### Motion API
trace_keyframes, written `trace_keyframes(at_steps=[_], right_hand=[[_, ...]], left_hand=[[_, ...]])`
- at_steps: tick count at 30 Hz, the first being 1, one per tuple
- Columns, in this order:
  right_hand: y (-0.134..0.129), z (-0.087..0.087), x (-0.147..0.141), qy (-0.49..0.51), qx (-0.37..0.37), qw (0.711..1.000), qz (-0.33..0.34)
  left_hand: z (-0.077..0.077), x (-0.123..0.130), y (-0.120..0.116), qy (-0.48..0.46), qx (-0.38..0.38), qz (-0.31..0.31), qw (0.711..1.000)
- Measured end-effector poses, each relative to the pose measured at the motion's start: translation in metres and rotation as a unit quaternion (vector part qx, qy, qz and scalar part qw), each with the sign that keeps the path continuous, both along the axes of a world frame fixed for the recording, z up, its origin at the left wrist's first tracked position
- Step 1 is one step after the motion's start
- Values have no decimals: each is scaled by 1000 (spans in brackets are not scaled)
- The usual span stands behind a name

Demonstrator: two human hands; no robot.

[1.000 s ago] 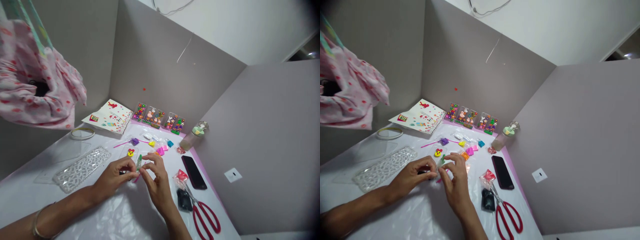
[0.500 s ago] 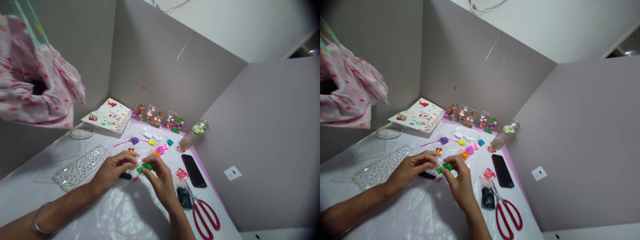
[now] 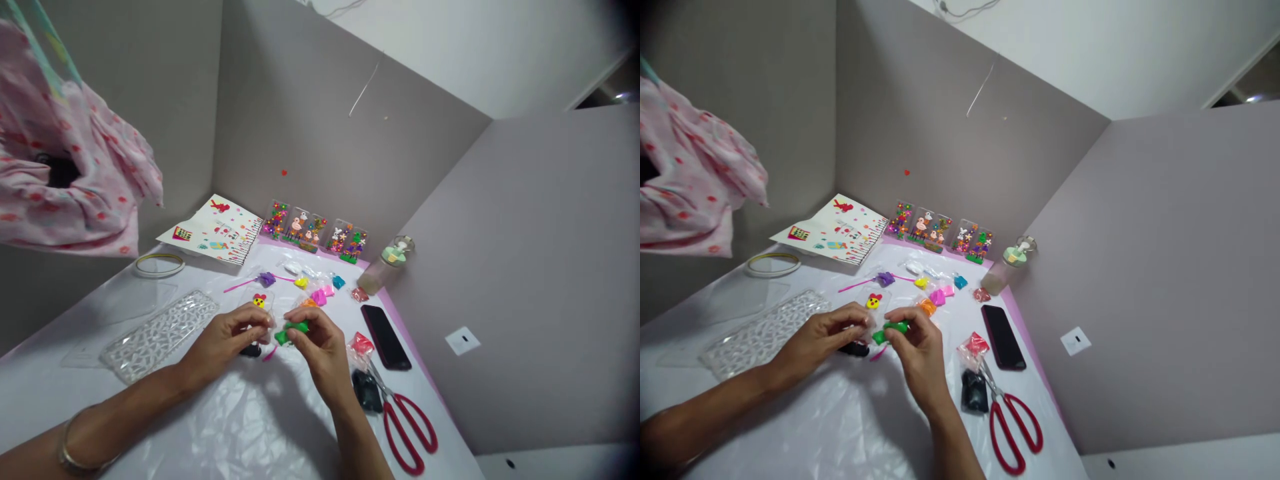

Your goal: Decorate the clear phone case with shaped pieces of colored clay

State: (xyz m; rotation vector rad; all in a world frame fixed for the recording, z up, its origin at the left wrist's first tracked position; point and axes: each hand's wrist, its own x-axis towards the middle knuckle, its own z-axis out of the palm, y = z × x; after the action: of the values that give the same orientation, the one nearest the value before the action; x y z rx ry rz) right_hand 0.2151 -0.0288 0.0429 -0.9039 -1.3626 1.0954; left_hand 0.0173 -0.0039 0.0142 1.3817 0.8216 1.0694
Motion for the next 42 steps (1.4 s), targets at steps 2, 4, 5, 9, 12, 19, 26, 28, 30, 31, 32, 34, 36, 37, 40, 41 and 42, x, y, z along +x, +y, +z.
trace_keyframes(at_steps=[2, 4, 5, 9, 12, 19, 26, 28, 30, 31, 32, 34, 36, 37, 40, 41, 42], right_hand=[[0, -1, -1, 5, 2, 1000, 1], [0, -2, -3, 0, 16, 1000, -12], [1, -3, -4, -4, 24, 1000, -21], [2, -6, -7, -16, 39, 998, -38], [3, -8, -8, -23, 41, 998, -38], [1, -10, -11, -59, 60, 994, -67], [1, -16, -14, -103, 85, 987, -89], [1, -17, -14, -107, 84, 986, -92], [1, -17, -15, -112, 83, 986, -90], [1, -17, -15, -115, 79, 986, -87], [1, -16, -15, -116, 71, 987, -84], [1, -14, -15, -108, 44, 990, -73], [2, -12, -13, -88, 13, 994, -62], [3, -12, -13, -75, -5, 996, -53], [5, -13, -11, -34, -60, 998, -13], [5, -14, -11, -26, -75, 997, -5], [5, -14, -11, -24, -82, 996, -3]], left_hand=[[0, -1, 1, -8, -23, -12, 1000], [0, -2, 3, -5, -19, -18, 1000], [1, -3, 3, -2, -12, -19, 1000], [3, -3, 4, 8, 32, -9, 999], [1, -2, 4, 16, 79, 7, 997], [-9, -2, 4, 19, 52, 11, 998], [-7, -3, 0, 75, 137, 23, 988], [-7, -3, -1, 88, 178, 30, 980], [-7, -2, -3, 90, 212, 40, 972], [-8, -1, -3, 89, 227, 46, 969], [-9, -1, -4, 89, 239, 53, 965], [-12, 0, -4, 92, 255, 66, 960], [-15, 0, -4, 100, 259, 72, 958], [-16, 0, -4, 103, 260, 73, 957], [-19, -1, -4, 106, 272, 70, 954], [-19, -1, -4, 109, 279, 70, 952], [-19, 0, -4, 114, 286, 74, 949]])
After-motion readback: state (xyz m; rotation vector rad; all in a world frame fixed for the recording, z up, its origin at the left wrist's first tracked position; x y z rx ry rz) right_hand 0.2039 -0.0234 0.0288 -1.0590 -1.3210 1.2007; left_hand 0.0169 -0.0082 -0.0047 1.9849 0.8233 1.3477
